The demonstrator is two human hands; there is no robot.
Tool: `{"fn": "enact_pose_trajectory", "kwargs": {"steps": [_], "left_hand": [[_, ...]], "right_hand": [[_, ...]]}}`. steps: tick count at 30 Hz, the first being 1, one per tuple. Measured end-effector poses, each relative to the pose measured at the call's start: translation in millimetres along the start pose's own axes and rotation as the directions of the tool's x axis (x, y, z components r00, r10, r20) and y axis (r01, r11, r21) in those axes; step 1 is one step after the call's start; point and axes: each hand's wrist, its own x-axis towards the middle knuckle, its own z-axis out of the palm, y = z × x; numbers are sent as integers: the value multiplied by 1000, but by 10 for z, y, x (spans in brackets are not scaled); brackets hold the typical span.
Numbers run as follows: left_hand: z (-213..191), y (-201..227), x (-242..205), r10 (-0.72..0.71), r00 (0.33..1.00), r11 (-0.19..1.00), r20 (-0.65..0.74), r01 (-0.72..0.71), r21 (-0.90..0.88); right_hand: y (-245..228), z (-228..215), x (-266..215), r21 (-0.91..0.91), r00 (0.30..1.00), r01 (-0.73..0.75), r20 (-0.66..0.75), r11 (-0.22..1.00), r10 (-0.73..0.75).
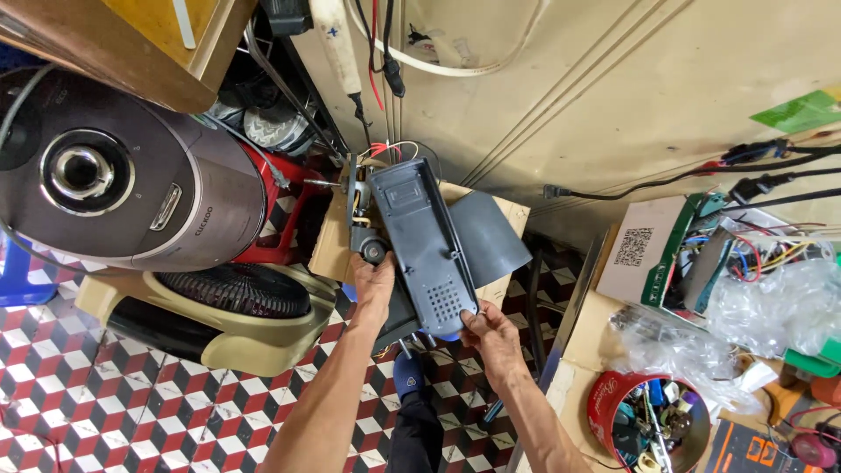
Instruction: The person assembles an induction cooktop by placing the glass top onto the base unit and securing it with screws using a power drill. They then handle a separate black plastic housing component, placing it on the workbench.
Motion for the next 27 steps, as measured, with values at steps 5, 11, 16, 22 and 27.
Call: {"fn": "enact_pose_trajectory", "kwargs": {"steps": [5, 11, 16, 22, 27], "left_hand": [[-142, 206, -110, -3, 1000, 999, 4, 3, 51], [-311, 81, -204, -83, 996, 997, 10, 83, 3], [-567, -108, -311, -40, 999, 999, -24, 39, -21], [-823, 138, -678, -174, 982, 985, -75, 174, -6], [-1032, 471, -1149, -141, 987, 990, -72, 141, -15]], "right_hand": [[-186, 75, -421, 99, 999, -15, 45, 995, 11], [16, -129, -626, 104, 997, -25, 72, 994, 18], [180, -298, -837, 72, 994, -84, 70, 994, 79], [516, -666, -1169, 174, 988, -145, 70, 974, 135], [1169, -1320, -1395, 214, 982, -180, 95, 960, 163]]}}
